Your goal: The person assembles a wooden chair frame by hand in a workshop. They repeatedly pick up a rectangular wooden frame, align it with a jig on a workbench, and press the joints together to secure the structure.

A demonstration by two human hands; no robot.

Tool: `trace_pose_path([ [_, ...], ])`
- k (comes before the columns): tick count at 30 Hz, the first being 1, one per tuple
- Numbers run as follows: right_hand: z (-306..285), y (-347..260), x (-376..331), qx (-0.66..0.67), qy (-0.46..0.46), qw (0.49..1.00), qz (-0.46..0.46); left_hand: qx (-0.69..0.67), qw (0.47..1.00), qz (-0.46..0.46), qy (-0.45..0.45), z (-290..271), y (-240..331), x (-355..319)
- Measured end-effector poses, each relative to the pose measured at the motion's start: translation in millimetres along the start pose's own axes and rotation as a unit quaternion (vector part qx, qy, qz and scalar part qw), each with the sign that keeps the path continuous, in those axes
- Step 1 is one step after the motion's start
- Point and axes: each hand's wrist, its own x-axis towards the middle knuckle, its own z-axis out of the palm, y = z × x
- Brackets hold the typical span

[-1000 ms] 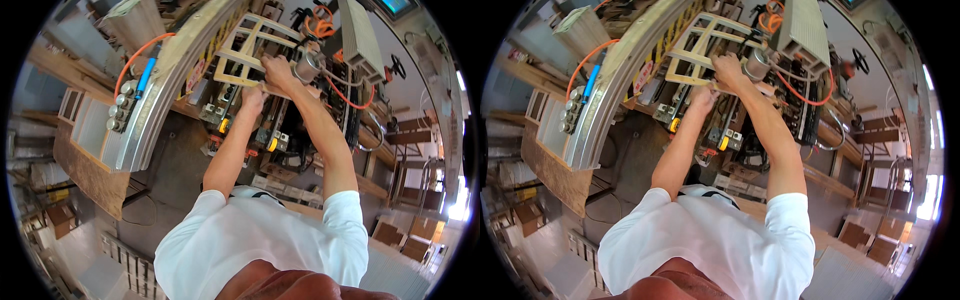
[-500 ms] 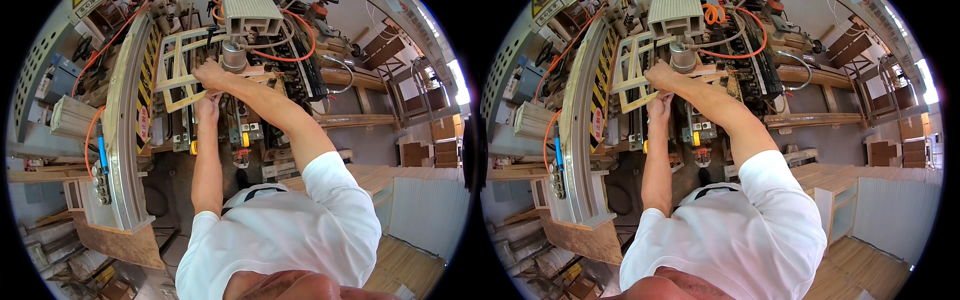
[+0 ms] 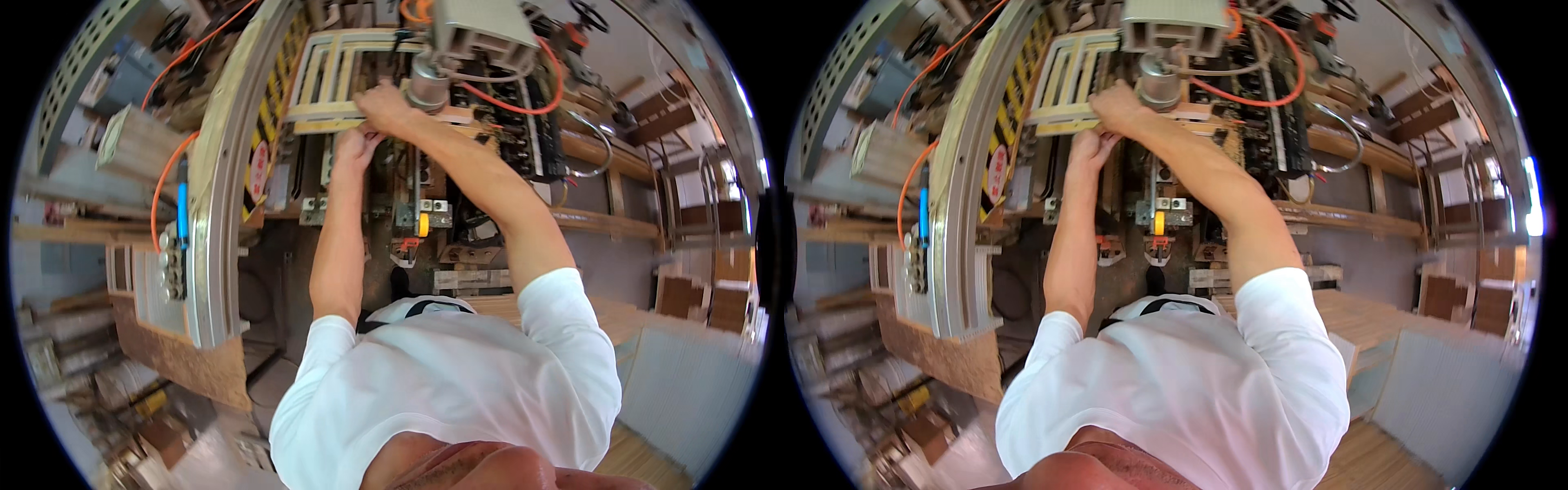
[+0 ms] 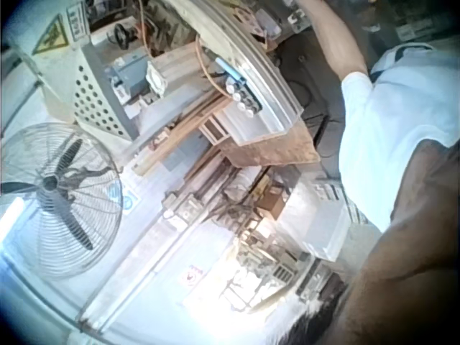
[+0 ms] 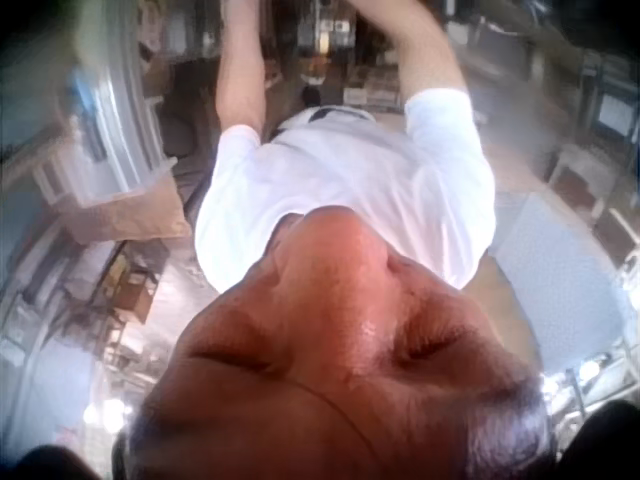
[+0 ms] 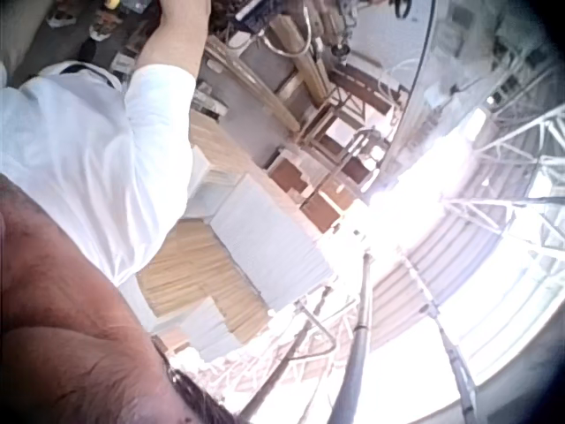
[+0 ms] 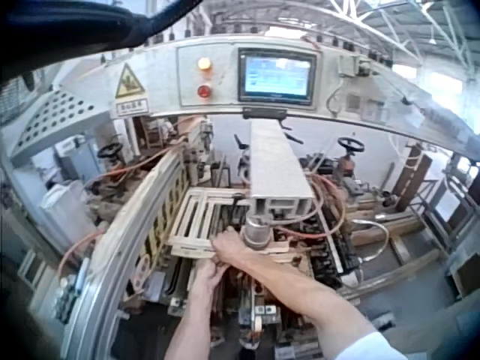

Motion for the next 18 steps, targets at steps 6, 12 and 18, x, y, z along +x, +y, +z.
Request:
trace_pose_path([
  [6,6,8,-3,-0.031,0.005,0.999,-0.004,-0.043,0.998,0.038,0.030,18,-20,-41],
  [12,-6,1,0,-0.020,-0.043,0.999,-0.016,-0.022,0.999,0.003,0.048,7,-1,-25],
  [18,6,4,-2,-0.009,0.016,1.000,0.021,-0.098,0.994,0.037,0.012,14,-37,-24],
])
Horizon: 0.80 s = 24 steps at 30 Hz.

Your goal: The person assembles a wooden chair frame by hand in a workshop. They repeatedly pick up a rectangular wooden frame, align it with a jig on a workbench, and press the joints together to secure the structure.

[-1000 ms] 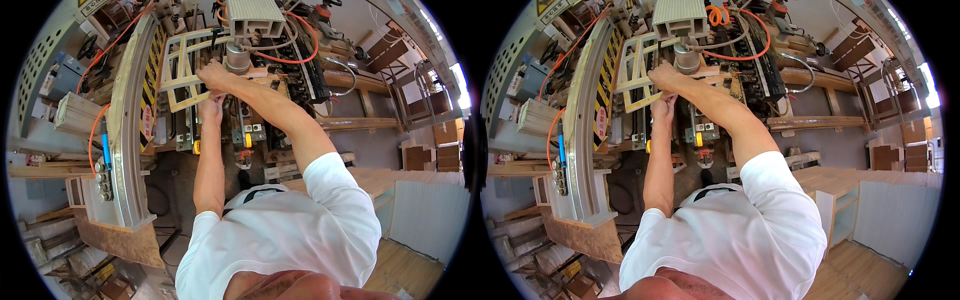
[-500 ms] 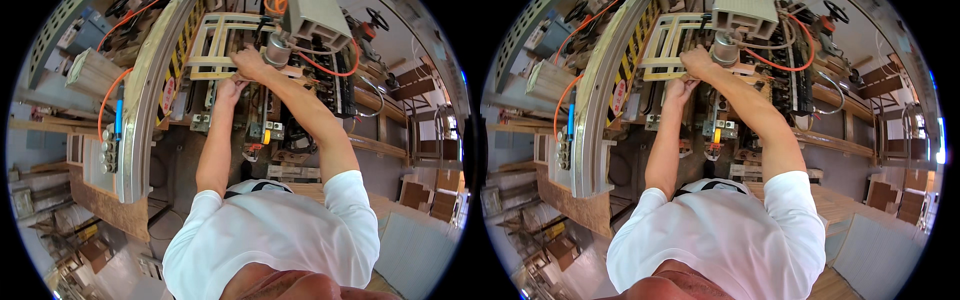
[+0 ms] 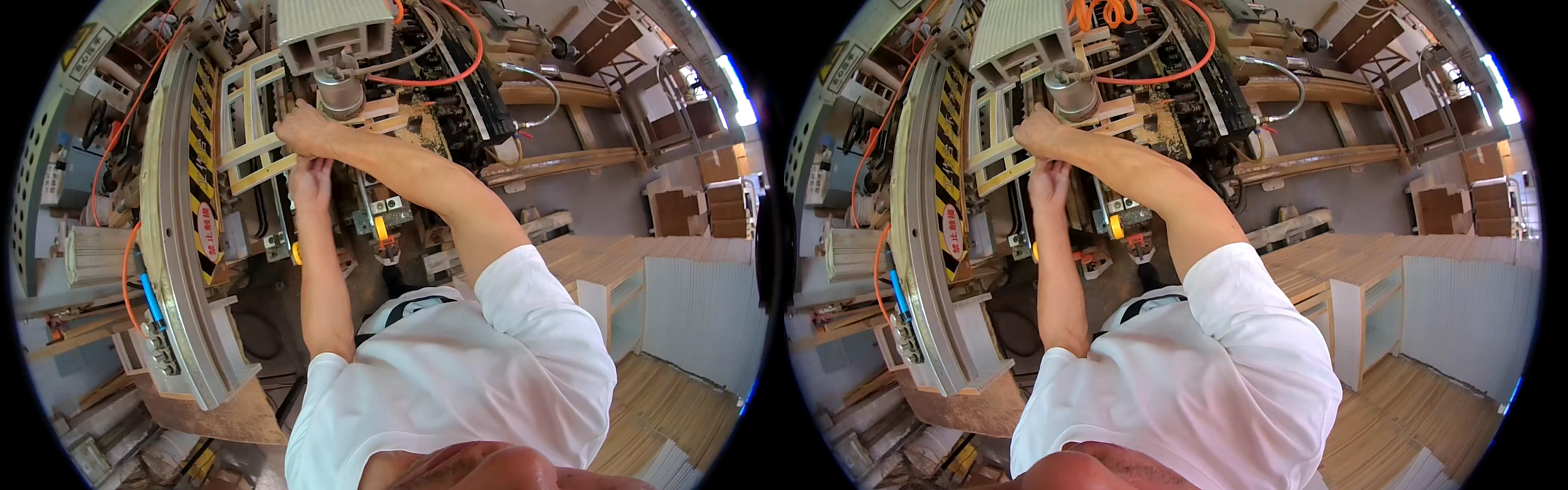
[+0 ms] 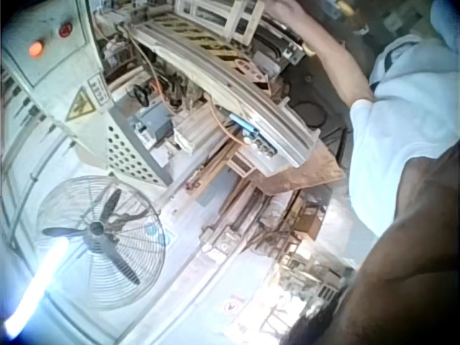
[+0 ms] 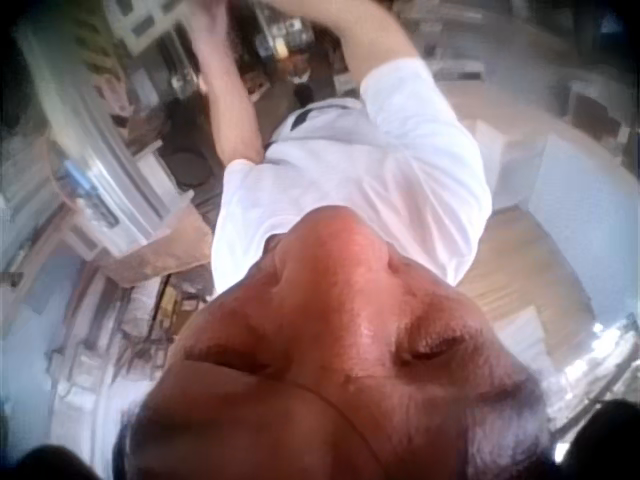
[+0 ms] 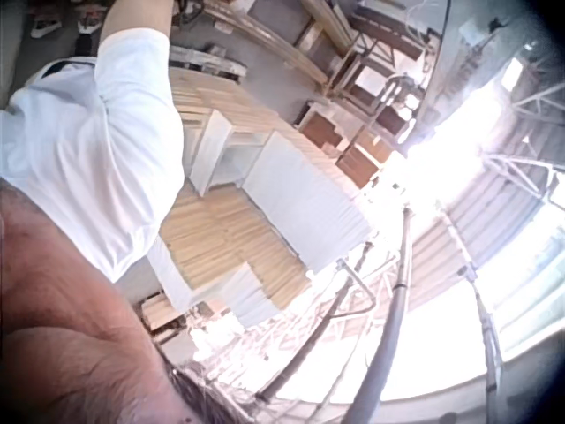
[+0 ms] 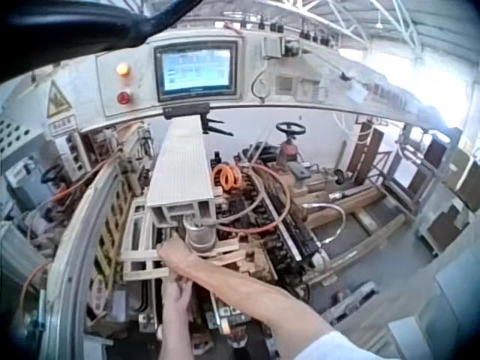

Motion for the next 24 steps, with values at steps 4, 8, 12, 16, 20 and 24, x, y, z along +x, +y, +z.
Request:
trace_pose_path([
  [4,1,-2,2,0.015,0.034,0.999,0.014,0.071,0.996,0.049,0.016,11,-16,23],
  [8,9,-6,-2,0.020,0.039,0.999,0.014,0.082,0.996,0.036,-0.008,4,-15,12],
  [12,22,5,6,0.010,0.036,0.999,-0.009,0.102,0.994,0.048,-0.011,24,-17,6],
  [16,9,7,-3,0.009,0.030,0.999,-0.026,-0.004,0.998,0.065,0.000,31,-41,12],
  [20,3,5,-2,-0.007,0.003,1.000,-0.022,0.055,0.996,0.063,0.024,38,-37,1],
  [24,2,6,-2,-0.003,0.008,1.000,-0.013,0.096,0.993,0.037,0.062,42,-34,-8],
])
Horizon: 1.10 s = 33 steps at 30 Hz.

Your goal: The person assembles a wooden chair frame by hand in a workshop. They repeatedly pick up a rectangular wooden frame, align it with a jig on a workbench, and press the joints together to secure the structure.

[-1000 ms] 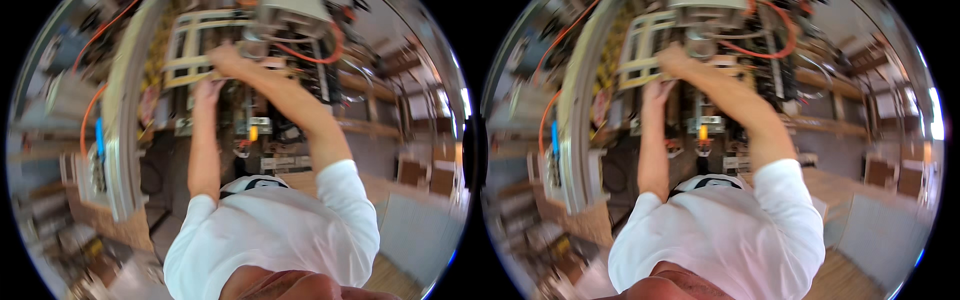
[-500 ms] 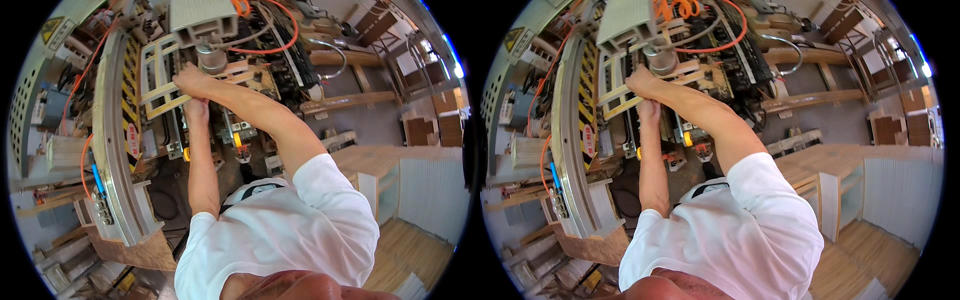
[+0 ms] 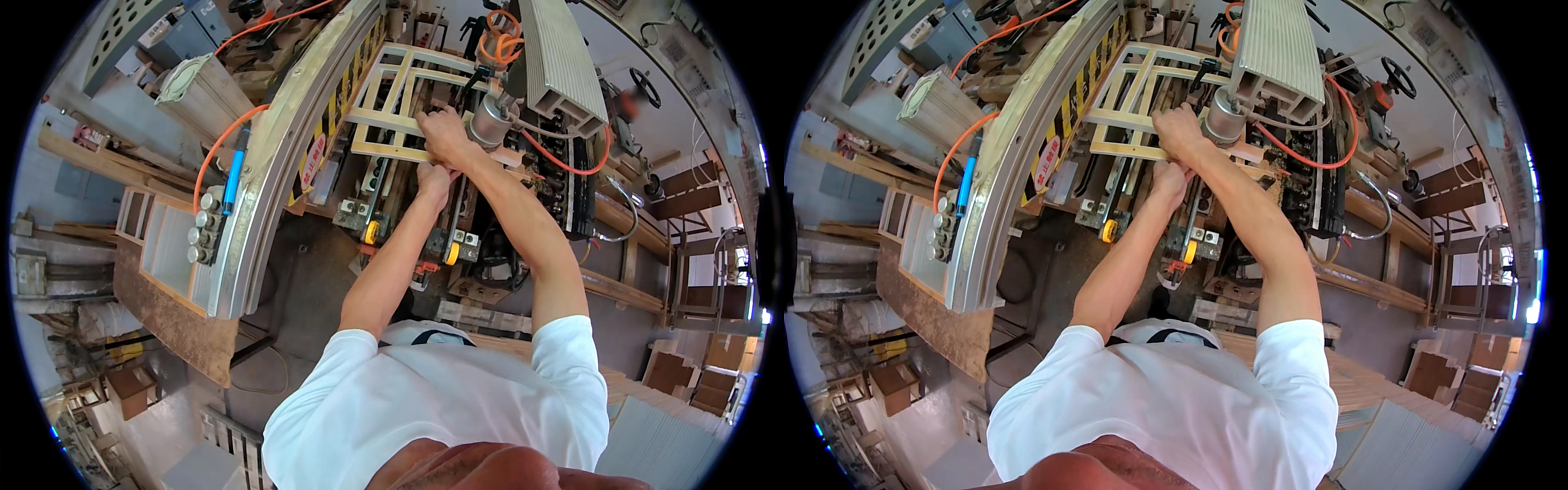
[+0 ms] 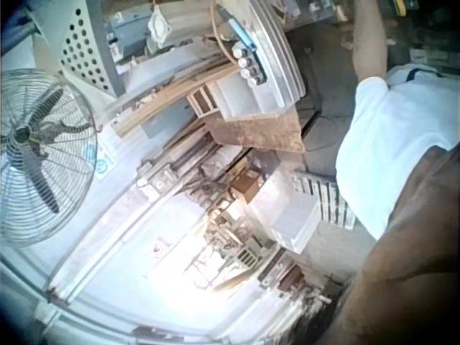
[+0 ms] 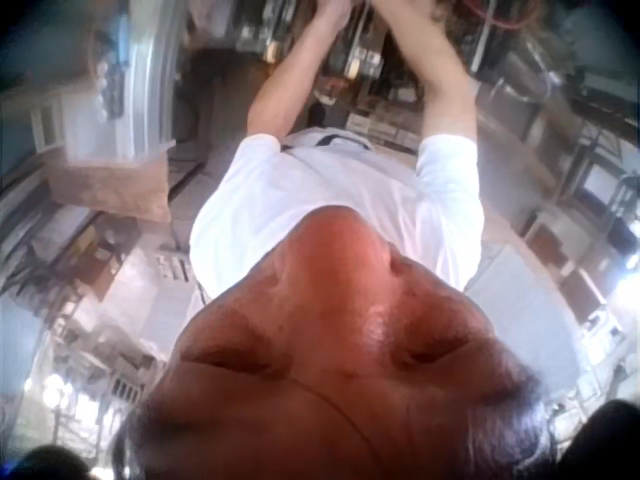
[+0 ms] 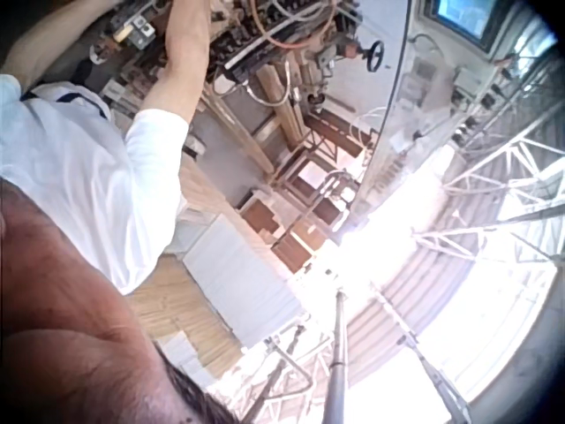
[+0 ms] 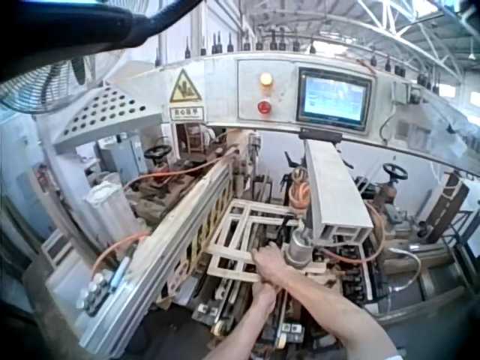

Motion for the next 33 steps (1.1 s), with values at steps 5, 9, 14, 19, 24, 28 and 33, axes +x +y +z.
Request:
trace_pose_path([
  [5,-8,-1,5,0.024,-0.010,1.000,0.006,0.051,0.996,-0.001,-0.069,-13,43,25],
  [9,-10,-8,1,0.031,0.020,0.999,-0.020,0.027,0.998,-0.017,-0.051,-40,37,25],
  [14,-3,4,5,0.010,-0.017,1.000,0.000,-0.019,0.998,-0.058,-0.005,-24,24,-50],
  [19,-3,4,8,-0.012,-0.011,1.000,-0.017,-0.037,0.999,-0.037,0.003,-26,28,-82],
  [24,-5,-5,11,-0.011,-0.025,1.000,-0.012,0.026,0.999,-0.044,0.011,-33,32,-57],
  [28,-8,-3,9,-0.001,-0.037,0.999,0.010,0.041,0.998,-0.034,-0.040,-47,33,-56],
  [33,-3,0,13,-0.022,-0.052,0.998,0.011,0.036,0.998,-0.056,0.000,-35,35,-51],
])
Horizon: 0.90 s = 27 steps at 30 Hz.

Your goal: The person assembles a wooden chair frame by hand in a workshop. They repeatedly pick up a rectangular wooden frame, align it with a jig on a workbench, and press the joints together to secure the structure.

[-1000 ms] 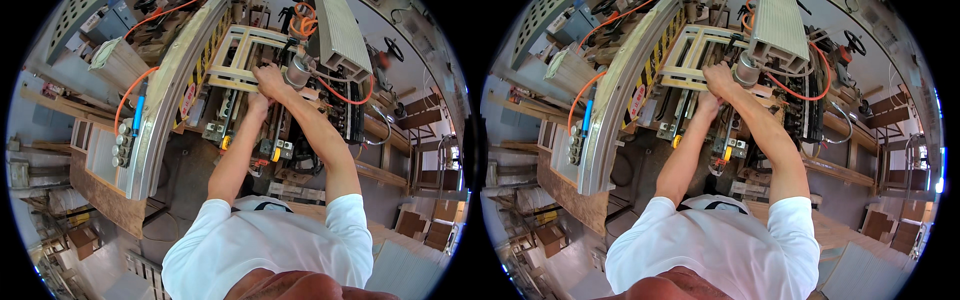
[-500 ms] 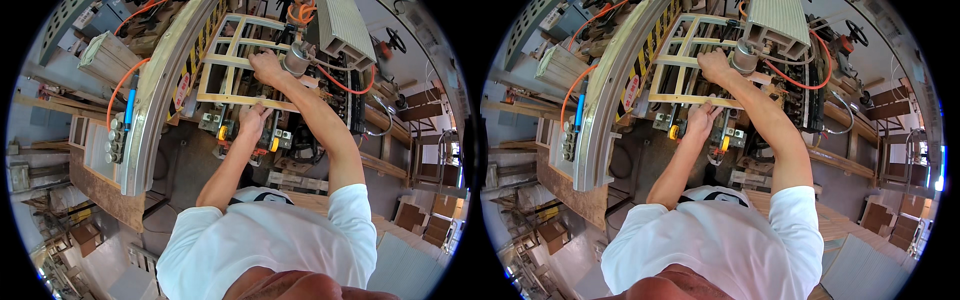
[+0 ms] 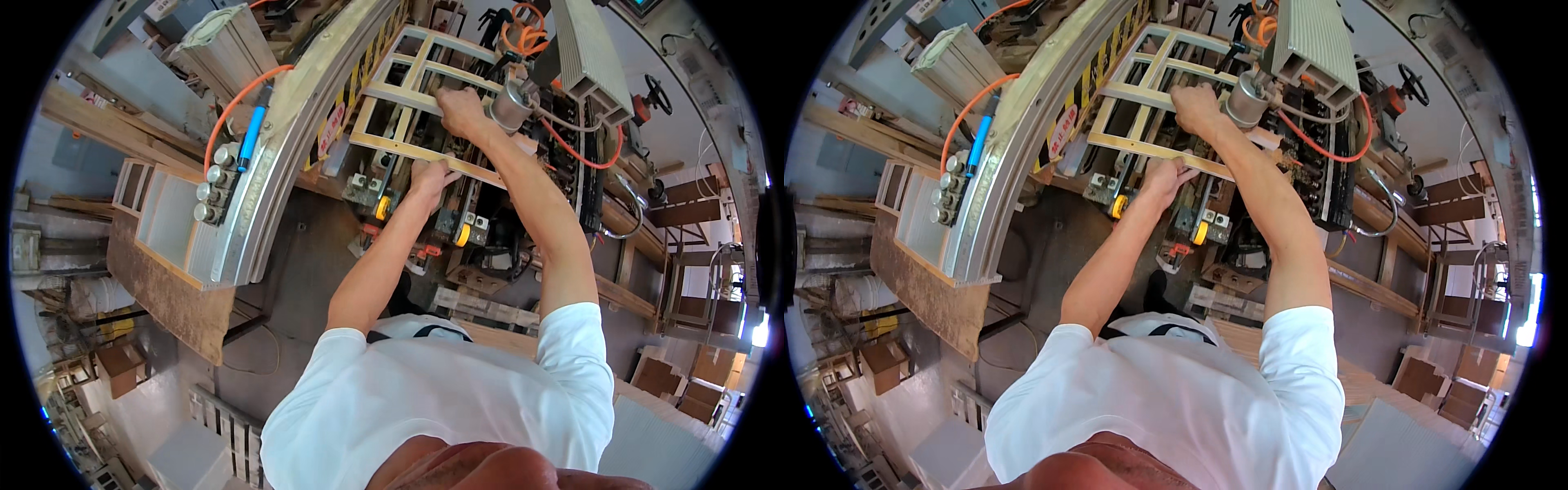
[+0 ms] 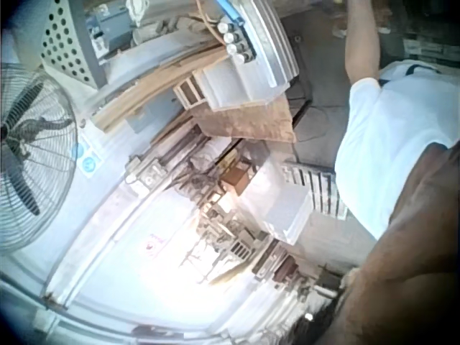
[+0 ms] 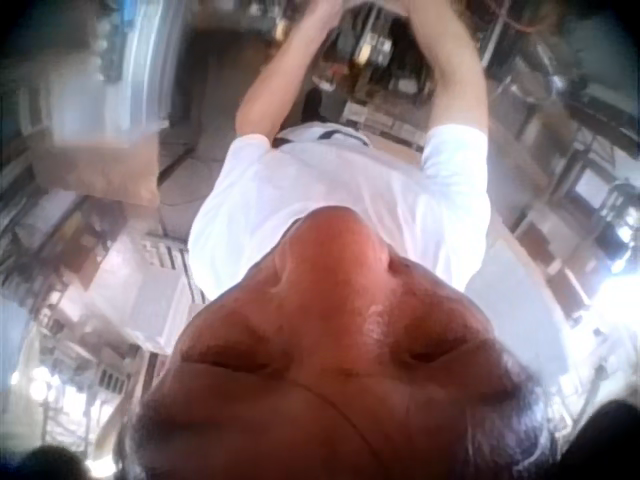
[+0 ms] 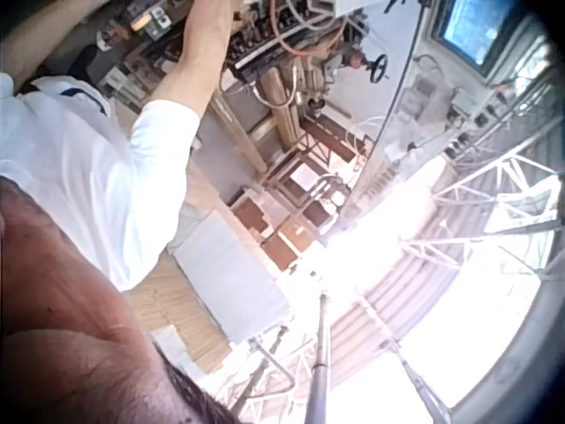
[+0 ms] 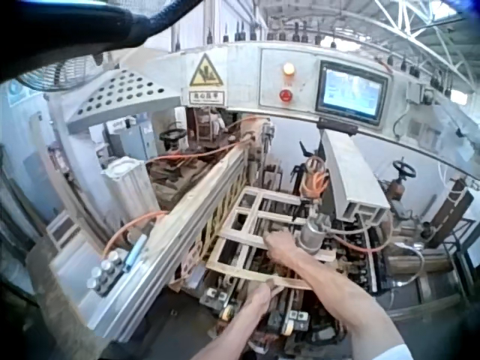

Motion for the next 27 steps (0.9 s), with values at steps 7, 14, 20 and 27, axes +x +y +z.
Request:
trace_pose_path([
  [7,-4,-3,0,0.021,0.028,0.999,-0.015,0.031,0.998,0.020,-0.043,-9,29,47],
  [14,-4,-4,0,0.015,0.015,1.000,-0.016,0.034,0.999,0.011,-0.026,-8,31,36],
  [20,6,0,-6,0.002,0.012,1.000,-0.011,0.018,0.998,0.039,-0.043,-8,2,22],
  [27,-5,-10,-7,0.006,0.005,1.000,-0.004,-0.004,1.000,0.018,0.004,-10,-1,-12],
])
